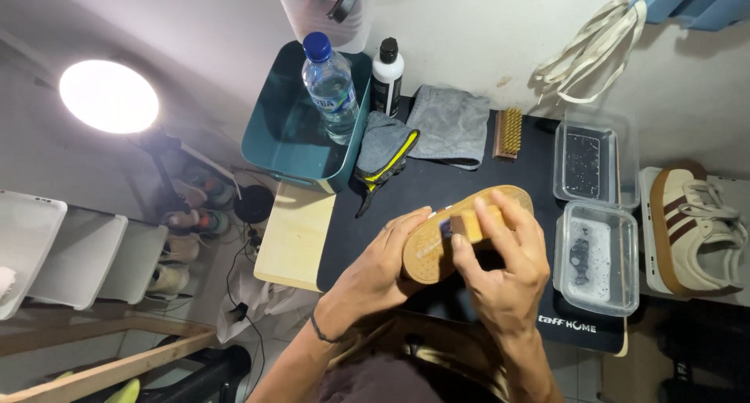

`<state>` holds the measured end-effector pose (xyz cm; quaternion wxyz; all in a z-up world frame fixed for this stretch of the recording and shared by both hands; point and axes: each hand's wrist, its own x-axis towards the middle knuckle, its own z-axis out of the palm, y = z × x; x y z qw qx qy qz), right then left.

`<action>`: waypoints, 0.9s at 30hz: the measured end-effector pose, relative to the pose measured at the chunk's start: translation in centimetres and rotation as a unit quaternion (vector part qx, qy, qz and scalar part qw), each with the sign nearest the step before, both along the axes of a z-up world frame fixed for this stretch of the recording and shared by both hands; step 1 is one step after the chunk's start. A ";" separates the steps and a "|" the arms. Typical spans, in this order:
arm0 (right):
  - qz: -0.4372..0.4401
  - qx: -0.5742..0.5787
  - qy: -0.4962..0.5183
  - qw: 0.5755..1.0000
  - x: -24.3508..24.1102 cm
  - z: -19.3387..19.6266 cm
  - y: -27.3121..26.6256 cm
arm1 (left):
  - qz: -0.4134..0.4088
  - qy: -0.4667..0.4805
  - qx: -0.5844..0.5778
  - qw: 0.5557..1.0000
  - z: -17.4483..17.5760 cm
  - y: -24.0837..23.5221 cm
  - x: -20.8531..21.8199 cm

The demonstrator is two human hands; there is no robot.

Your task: The person pours a cleaning liquid into a container of water, dips a brush into the solution, and scrubs the sole of a sneaker. The person continues to scrub the shoe's sole with the brush throughout the video.

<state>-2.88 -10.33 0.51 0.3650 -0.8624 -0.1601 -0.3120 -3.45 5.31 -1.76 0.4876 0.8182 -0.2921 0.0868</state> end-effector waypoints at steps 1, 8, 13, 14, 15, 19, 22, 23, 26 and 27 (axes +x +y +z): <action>0.004 -0.002 0.001 1.000 -0.2 0.3 0.5 | 0.004 0.001 -0.002 1.000 0.0 0.1 -0.1; 0.073 -0.023 -0.020 0.997 -0.6 0.8 1.1 | -0.002 0.047 -0.002 0.999 -0.5 0.5 -0.4; 0.128 0.011 -0.032 0.991 -0.8 1.3 1.7 | 0.007 -0.007 -0.055 0.998 -1.1 0.1 -0.4; 0.153 -0.012 -0.033 0.988 -1.0 1.2 1.5 | 0.026 -0.017 -0.061 0.998 -1.5 0.0 -0.4; 0.178 -0.036 -0.034 0.983 -1.2 1.0 1.2 | 0.045 -0.027 -0.067 0.996 -1.8 0.0 -0.4; 0.009 -0.004 0.004 1.000 -0.4 0.3 1.5 | 0.013 -0.032 -0.079 0.996 -1.8 -0.2 -0.3; 0.148 0.020 -0.046 0.988 -0.2 0.5 2.0 | 0.094 -0.101 -0.065 0.988 -2.1 -0.6 0.4; 0.164 -0.002 -0.048 0.985 -0.2 0.5 1.8 | 0.081 -0.079 -0.078 0.991 -1.8 -0.4 0.5; 0.105 -0.003 -0.048 0.993 1.4 -0.3 1.1 | 0.065 -0.048 -0.131 0.988 -2.0 -0.5 1.5; 0.029 0.016 -0.044 0.999 1.9 -0.7 0.9 | 0.062 -0.037 -0.172 0.982 -2.2 -0.7 1.6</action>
